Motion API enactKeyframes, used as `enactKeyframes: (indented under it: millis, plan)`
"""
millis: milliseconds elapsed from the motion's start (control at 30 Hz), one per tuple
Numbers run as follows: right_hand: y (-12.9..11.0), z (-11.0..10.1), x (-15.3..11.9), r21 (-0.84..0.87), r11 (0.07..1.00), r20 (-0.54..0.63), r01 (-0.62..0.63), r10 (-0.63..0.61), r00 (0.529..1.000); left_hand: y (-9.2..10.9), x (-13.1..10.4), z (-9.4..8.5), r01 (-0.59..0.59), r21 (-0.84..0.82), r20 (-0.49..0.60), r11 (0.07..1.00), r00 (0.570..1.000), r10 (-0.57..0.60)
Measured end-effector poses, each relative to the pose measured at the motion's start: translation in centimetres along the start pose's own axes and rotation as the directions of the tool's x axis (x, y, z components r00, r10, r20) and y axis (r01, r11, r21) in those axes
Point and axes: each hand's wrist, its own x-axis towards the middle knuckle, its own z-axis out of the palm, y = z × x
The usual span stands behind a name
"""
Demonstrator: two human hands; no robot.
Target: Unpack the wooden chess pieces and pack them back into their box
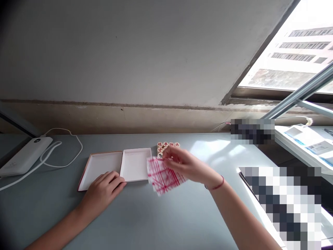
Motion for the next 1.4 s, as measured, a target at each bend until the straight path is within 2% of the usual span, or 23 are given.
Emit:
enactKeyframes:
  millis: [33,100,200,267,333,433,500,567,667,800,867,967,1033,1133,1200,1300,1400]
  plan:
    - [1.2,0.3,-1.0,-0.028,0.999,0.018,-0.018,0.019,1.0,-0.1,0.0,0.0,0.001,-0.003,0.0,1.0,1.0,-0.001]
    - [3.8,1.7,-2.5,-0.106,0.988,-0.041,-0.113,0.109,0.993,-0.2,0.1,0.1,-0.001,-0.002,0.01,1.0,1.0,0.001]
    - [6.9,4.1,-3.7,-0.251,0.949,-0.263,-0.192,0.124,0.957,-0.5,0.2,0.1,-0.004,-0.002,0.028,1.0,1.0,0.004]
    - [7.9,5.0,-4.0,-0.358,0.919,-0.351,-0.168,0.034,0.936,-0.6,0.4,0.0,-0.009,-0.001,0.04,1.0,0.999,0.009]
    - [8.1,5.3,-4.1,-0.501,0.858,-0.403,-0.112,-0.117,0.908,-0.7,0.6,-0.1,-0.015,-0.002,0.052,1.0,0.999,0.015]
    - [7.7,5.6,-4.2,-0.7,0.71,-0.448,-0.081,-0.347,0.824,-0.9,0.7,-0.1,-0.021,0.0,0.06,1.0,0.998,0.021]
    - [7.3,6.3,-4.5,-0.765,0.642,-0.402,-0.047,-0.42,0.813,-0.9,0.7,-0.1,-0.025,0.002,0.054,1.0,0.998,0.025]
    - [6.9,7.1,-4.7,-0.789,0.614,-0.306,0.023,-0.426,0.852,-0.9,0.8,-0.1,-0.028,0.003,0.048,1.0,0.998,0.028]
    - [6.8,7.8,-4.9,-0.785,0.612,-0.21,0.095,-0.407,0.889,-1.1,0.8,0.0,-0.027,0.003,0.052,1.0,0.998,0.027]
    - [7.1,7.2,-4.8,-0.763,0.632,-0.182,0.133,-0.408,0.895,-1.3,1.2,0.1,-0.033,0.011,0.053,0.999,0.998,0.032]
    - [6.8,6.9,-4.7,-0.758,0.636,-0.195,0.147,-0.436,0.879,-1.1,1.5,-0.3,-0.05,0.068,0.014,0.996,0.999,0.05]
    - [5.7,7.6,-4.2,-0.744,0.623,-0.186,0.242,-0.541,0.82,-0.1,1.9,-1.1,-0.069,0.175,-0.135,0.982,0.986,0.093]
    - [4.7,9.1,-3.6,-0.729,0.584,-0.124,0.356,-0.625,0.771,0.9,1.9,-1.4,-0.149,0.1,-0.179,0.984,0.97,0.165]
    - [3.7,12.0,-2.3,-0.701,0.5,-0.006,0.509,-0.717,0.697,2.3,1.4,-0.9,-0.357,-0.084,-0.123,0.93,0.93,0.346]
    - [3.6,13.6,-1.6,-0.66,0.481,0.049,0.577,-0.739,0.672,2.8,1.0,-0.1,-0.411,-0.208,-0.039,0.888,0.91,0.412]
    - [4.0,14.7,-0.9,-0.597,0.541,0.072,0.592,-0.7,0.711,3.0,0.5,0.8,-0.373,-0.298,0.047,0.879,0.914,0.404]
    - [4.2,14.5,-0.8,-0.568,0.601,0.046,0.562,-0.659,0.751,3.1,0.4,0.9,-0.295,-0.331,0.066,0.896,0.94,0.334]
